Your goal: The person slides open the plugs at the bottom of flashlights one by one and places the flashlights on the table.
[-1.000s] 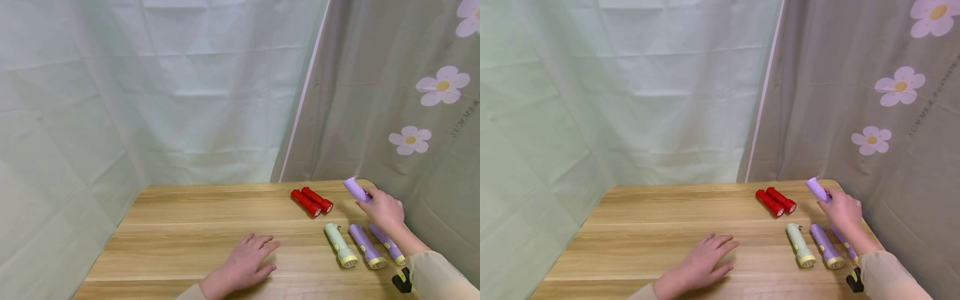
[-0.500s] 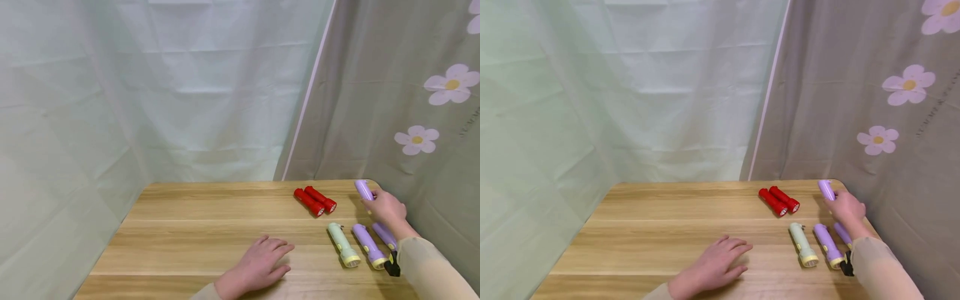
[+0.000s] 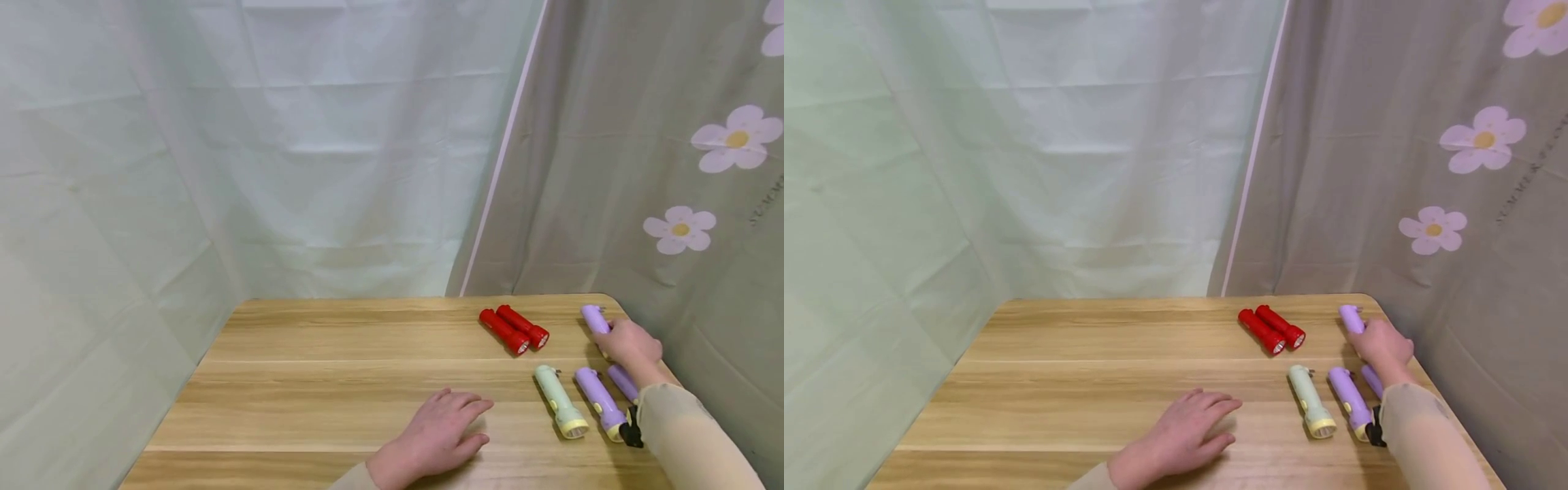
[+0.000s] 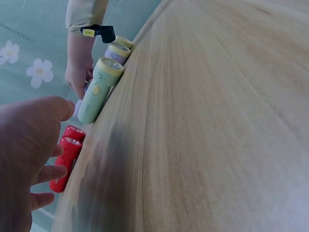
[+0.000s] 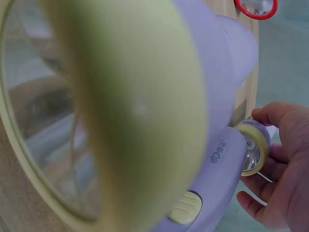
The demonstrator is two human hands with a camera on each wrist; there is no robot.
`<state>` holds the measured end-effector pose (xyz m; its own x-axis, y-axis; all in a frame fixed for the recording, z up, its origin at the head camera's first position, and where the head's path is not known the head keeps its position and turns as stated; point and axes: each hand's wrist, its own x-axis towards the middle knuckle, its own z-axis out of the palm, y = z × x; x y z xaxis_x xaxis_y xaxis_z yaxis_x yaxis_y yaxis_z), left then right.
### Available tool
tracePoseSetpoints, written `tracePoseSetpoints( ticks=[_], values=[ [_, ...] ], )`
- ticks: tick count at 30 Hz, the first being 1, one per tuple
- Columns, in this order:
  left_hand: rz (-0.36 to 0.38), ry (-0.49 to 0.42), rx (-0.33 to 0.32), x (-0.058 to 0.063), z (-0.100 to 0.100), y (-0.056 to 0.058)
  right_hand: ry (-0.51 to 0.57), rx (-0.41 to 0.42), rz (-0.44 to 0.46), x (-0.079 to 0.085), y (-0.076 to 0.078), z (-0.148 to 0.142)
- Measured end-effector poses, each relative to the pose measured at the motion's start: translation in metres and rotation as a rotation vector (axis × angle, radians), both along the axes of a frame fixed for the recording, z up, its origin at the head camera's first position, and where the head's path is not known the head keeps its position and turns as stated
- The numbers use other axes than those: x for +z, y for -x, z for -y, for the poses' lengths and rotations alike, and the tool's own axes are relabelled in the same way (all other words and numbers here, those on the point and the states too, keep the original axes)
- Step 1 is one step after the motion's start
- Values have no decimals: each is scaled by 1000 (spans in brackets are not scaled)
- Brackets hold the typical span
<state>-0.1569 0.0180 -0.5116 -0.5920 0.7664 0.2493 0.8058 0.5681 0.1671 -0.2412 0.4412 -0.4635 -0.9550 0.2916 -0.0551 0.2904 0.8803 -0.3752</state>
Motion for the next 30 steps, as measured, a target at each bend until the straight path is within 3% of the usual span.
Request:
tracePoseSetpoints(
  ticks=[11,30],
  values=[
    [-19,-7,1,-3,-2,0,-3,14,56,-4,4,-2],
    [10,0,-6,-3,0,0,-60,39,47,-8,1,0]
  ],
)
